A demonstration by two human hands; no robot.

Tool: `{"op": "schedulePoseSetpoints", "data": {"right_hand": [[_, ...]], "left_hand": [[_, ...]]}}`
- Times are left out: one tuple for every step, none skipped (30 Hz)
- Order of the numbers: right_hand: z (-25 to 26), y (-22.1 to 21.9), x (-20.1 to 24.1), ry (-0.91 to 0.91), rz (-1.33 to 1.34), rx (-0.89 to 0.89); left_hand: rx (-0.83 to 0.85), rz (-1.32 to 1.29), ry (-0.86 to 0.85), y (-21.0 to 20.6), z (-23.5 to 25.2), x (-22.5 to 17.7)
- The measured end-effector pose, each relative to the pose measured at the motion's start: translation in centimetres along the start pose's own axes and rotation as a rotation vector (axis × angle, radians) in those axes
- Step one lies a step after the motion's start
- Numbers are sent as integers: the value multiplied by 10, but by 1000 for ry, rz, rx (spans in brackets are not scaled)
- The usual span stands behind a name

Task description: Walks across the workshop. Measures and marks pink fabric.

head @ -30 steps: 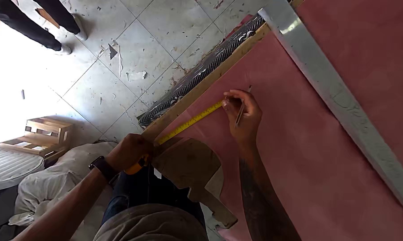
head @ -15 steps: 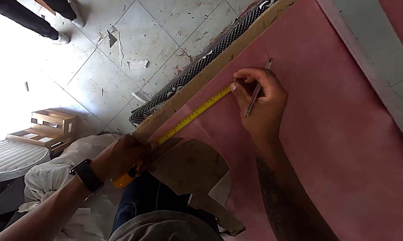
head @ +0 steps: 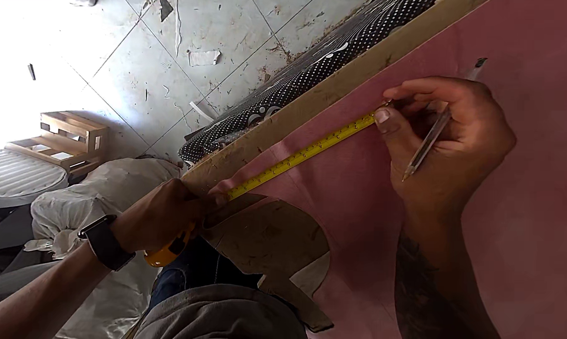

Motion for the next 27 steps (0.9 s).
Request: {"op": "schedulePoseSetpoints", "data": {"right_hand": [[1,0,0,2,0,15],[3,0,1,8,9,32],[4,1,1,19,30,53],[6,4,0,31,60,78],[9,8,-3,34,94,93],[13,14,-11,29,147,96],[17,21,-21,23,222,83],[21,27,-30,23,311,64],[26,31,-34,26,396,43],[33,33,-31,43,466,33],[39,33,-27,60,524,34],[44,33,-24,81,558,46],[47,30,-20,104,575,72],[50,27,-13,133,582,107],[52,24,-3,176,591,137],[54,21,9,242,609,165],[55,17,19,312,629,201],[56,11,27,374,651,235],[57,6,31,414,668,268],[58,0,33,433,683,291],[58,-5,33,442,699,300],[59,-11,33,450,699,299],[59,-17,33,464,691,303],[60,-21,33,478,684,314],[60,-24,33,488,680,325],[61,-25,33,498,681,341],[62,-26,32,505,689,359]], "left_hand": [[1,12,-11,0,0,-1],[5,13,-16,0,0,-1],[9,16,-16,0,0,-1],[8,14,-16,0,0,0],[6,10,-13,0,0,0],[0,1,-12,0,0,0],[-2,-6,-8,0,0,1],[-1,-9,-6,1,0,2],[-1,-9,1,1,0,3],[-7,-9,8,1,0,3],[-12,-11,15,2,0,3],[-16,-19,15,2,0,4],[-21,-31,13,2,-1,4],[-20,-38,11,2,-1,4],[-19,-44,14,2,0,4],[-25,-47,24,2,1,5],[-25,-50,35,2,1,7],[-27,-48,41,3,1,8],[-28,-46,41,3,1,8],[-28,-49,39,3,1,8],[-30,-52,39,3,1,8],[-33,-58,42,3,0,8],[-31,-70,41,2,0,8],[-28,-82,42,2,-1,8],[-32,-91,45,2,-2,8],[-38,-93,52,2,-2,7],[-38,-95,59,2,-3,7]]}}
Point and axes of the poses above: each hand's wrist, its own z-axis towards the middle knuckle, its own y-axis out of the back of the hand, x = y × z, the point moved 9 cm from there along z, towards the middle knuckle, and after that the axes turned 13 degrees about -z, right-handed, at the moved point
